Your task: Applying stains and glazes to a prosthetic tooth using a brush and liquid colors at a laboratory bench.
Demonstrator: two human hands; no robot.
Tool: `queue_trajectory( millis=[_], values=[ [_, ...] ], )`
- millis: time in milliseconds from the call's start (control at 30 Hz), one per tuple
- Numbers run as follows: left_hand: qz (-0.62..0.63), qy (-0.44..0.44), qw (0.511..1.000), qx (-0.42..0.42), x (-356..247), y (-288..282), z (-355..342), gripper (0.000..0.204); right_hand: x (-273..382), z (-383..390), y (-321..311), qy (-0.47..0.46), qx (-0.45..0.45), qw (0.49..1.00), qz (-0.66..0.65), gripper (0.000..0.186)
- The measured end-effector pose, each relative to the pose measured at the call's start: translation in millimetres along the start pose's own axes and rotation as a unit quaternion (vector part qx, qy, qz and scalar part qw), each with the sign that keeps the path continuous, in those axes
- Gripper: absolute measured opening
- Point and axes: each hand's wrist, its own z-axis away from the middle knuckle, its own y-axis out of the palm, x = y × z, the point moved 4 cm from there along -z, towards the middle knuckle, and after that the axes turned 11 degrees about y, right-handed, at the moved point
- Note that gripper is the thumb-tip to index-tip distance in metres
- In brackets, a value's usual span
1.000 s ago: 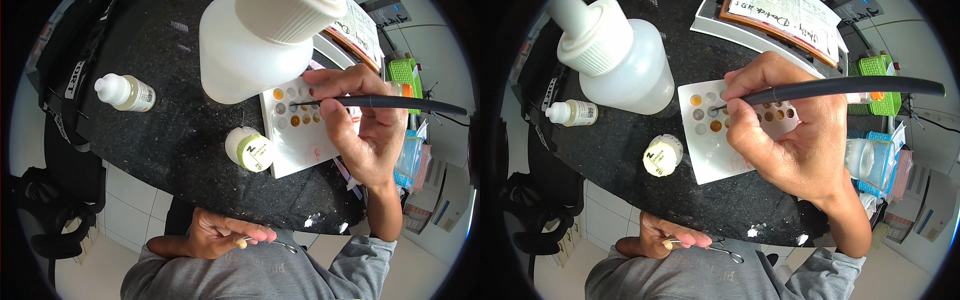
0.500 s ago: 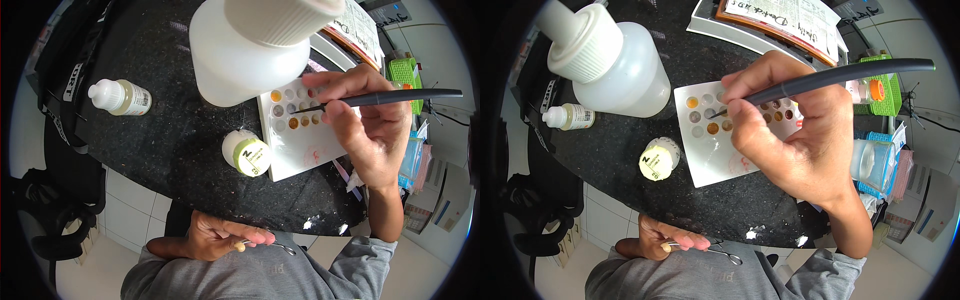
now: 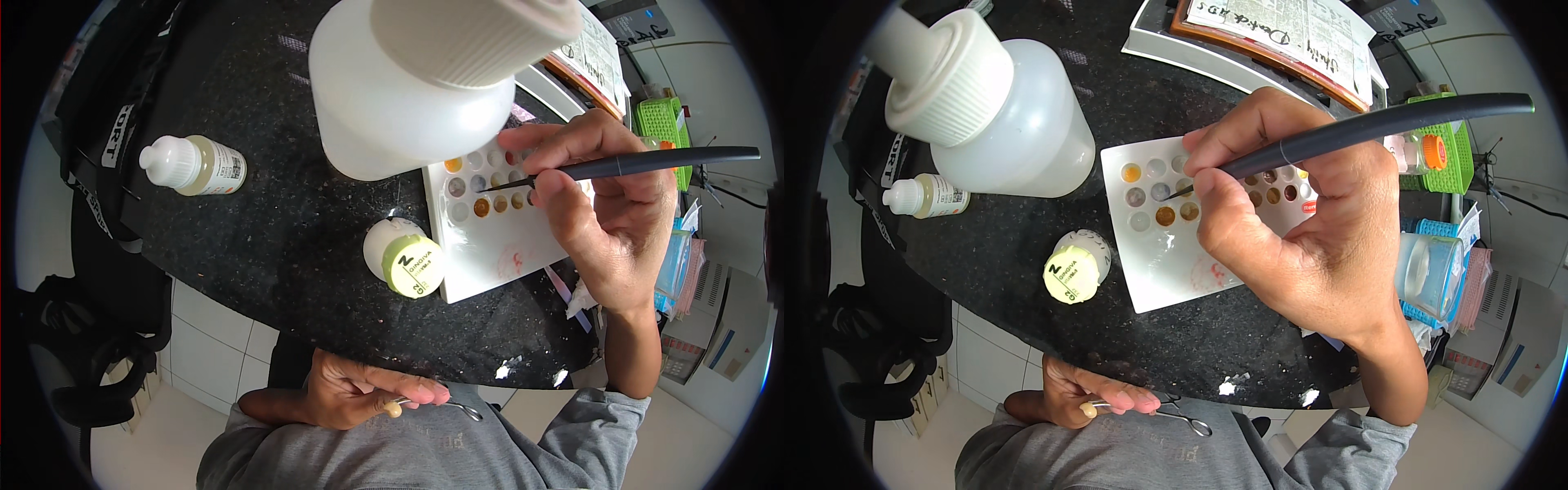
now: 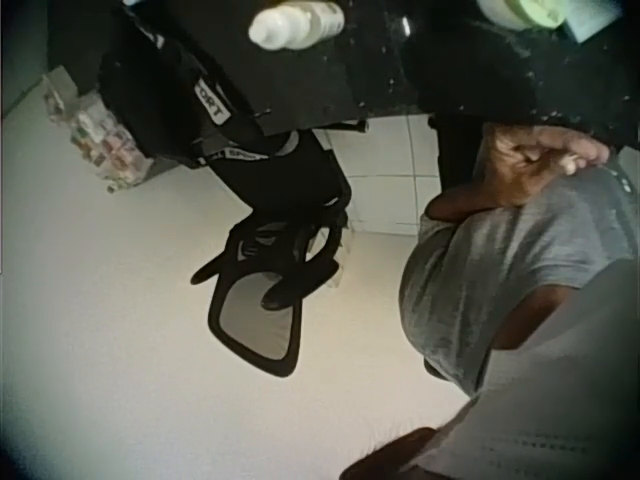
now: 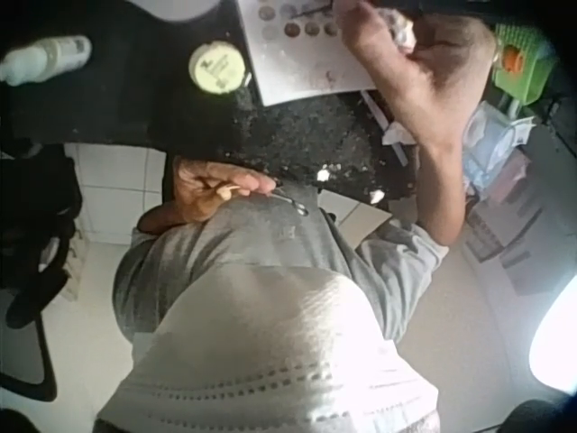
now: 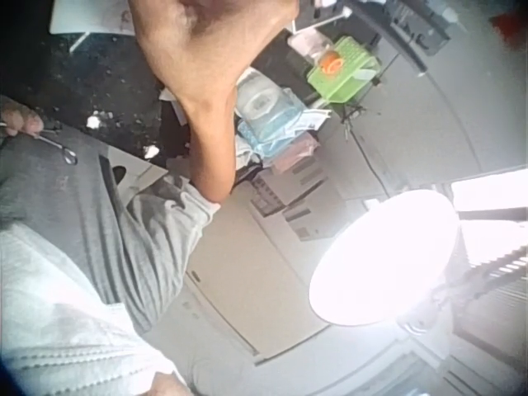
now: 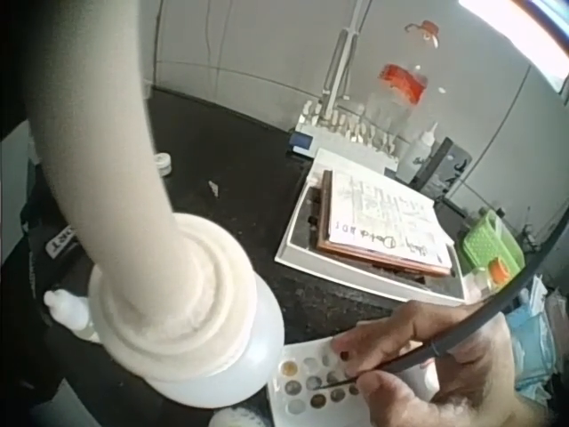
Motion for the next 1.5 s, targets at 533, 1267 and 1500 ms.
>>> queue_trajectory(
  millis=[533,1267,1500],
  values=[
    [-0.018,0.009,1.000,0.015,1.2,-0.4,-1.9,0.020,1.4,-2.0,-1.6,0.017,-0.013,1.000,-0.007,0.015],
    [-0.122,-0.005,0.992,-0.007,43.7,46.2,-13.5,0.018,7.9,179.5,-15.5,-0.101,-0.141,0.979,-0.105,0.025],
    [-0.103,-0.035,0.994,-0.029,65.8,53.9,-4.0,0.018,-13.3,202.0,20.3,-0.173,-0.180,0.951,-0.183,0.023]
  ],
)
